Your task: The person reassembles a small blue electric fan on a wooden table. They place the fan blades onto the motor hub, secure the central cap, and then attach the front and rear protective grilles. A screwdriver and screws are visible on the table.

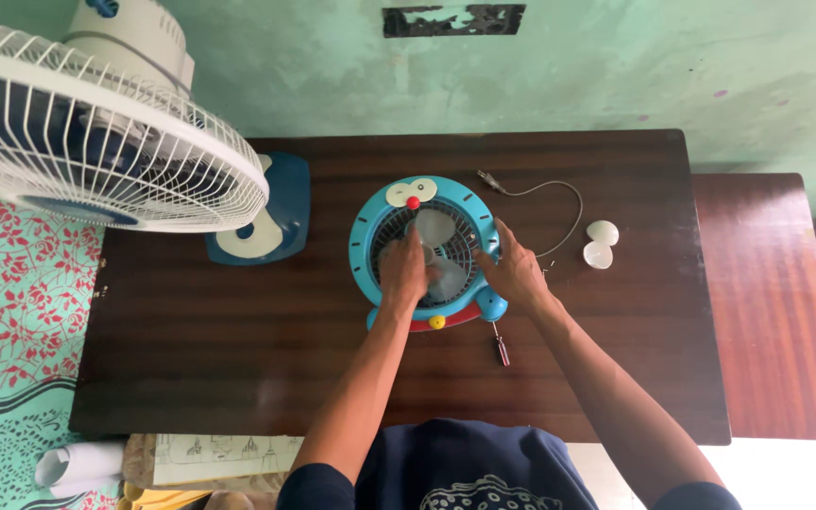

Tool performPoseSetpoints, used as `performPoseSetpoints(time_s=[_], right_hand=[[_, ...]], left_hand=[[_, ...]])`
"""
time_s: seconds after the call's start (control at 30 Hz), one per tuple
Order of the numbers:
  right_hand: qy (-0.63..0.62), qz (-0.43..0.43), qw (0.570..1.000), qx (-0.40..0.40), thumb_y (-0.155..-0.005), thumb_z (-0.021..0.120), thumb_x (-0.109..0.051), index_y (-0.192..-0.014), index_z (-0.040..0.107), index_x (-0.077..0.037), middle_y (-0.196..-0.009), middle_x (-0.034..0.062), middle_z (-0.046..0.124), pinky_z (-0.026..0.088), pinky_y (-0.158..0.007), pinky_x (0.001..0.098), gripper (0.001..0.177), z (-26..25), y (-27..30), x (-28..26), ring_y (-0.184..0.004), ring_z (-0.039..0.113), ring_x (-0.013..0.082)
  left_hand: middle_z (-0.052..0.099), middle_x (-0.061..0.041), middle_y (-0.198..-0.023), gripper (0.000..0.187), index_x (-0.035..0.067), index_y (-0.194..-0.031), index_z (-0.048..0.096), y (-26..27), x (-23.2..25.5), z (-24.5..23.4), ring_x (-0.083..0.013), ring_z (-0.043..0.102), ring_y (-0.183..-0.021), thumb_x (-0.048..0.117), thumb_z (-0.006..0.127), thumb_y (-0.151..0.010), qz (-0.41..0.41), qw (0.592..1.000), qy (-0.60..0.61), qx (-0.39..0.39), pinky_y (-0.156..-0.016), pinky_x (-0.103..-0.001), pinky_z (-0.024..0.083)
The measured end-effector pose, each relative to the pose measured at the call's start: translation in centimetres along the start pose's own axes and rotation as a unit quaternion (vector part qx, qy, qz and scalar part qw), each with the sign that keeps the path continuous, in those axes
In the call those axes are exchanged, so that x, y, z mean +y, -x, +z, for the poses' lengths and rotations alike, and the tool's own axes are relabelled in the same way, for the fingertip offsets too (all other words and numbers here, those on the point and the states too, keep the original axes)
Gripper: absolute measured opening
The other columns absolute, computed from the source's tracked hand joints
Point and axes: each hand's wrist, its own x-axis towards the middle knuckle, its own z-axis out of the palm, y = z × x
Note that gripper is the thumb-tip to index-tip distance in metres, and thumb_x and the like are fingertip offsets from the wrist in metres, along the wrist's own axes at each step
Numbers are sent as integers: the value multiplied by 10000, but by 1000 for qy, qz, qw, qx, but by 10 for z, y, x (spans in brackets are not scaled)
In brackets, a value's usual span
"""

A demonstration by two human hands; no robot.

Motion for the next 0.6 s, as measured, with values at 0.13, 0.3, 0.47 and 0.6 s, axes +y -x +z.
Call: performPoseSetpoints(time_s=[0.13,0.3,0.47,0.6], right_hand=[[-20,-13,1000,0,-898,690,-374,-1529,373,-5,-1197,287,684,541,-932,471,797,0,1,3,-1100,685,416],[-34,15,999,-5,-862,712,-385,-1513,410,-35,-1096,268,716,560,-868,468,799,-5,0,0,-1012,715,405],[-37,20,999,-21,-872,703,-384,-1518,412,-44,-1012,250,729,562,-846,471,786,-16,-2,-9,-962,726,399],[-62,55,996,-39,-873,677,-384,-1529,405,-55,-980,241,738,579,-849,458,782,-21,-3,-16,-950,748,375]], left_hand=[[672,-184,-1309,1053,19,-1516,398,-3,-14,4,-392,645,-1148,217,913,-620,-2,999,44,-12,-988,-477,513],[636,-235,-1297,714,2,-1313,490,-17,-31,14,-406,608,-1220,270,886,-782,-38,978,203,-22,-989,-467,489],[709,-183,-1190,424,51,-1261,557,-23,-32,17,-351,672,-1141,224,695,-900,-90,965,246,-13,-973,-452,520],[737,-143,-1109,442,98,-1311,571,-33,-14,6,-315,709,-1044,144,641,-877,-117,963,243,1,-920,-457,535]])
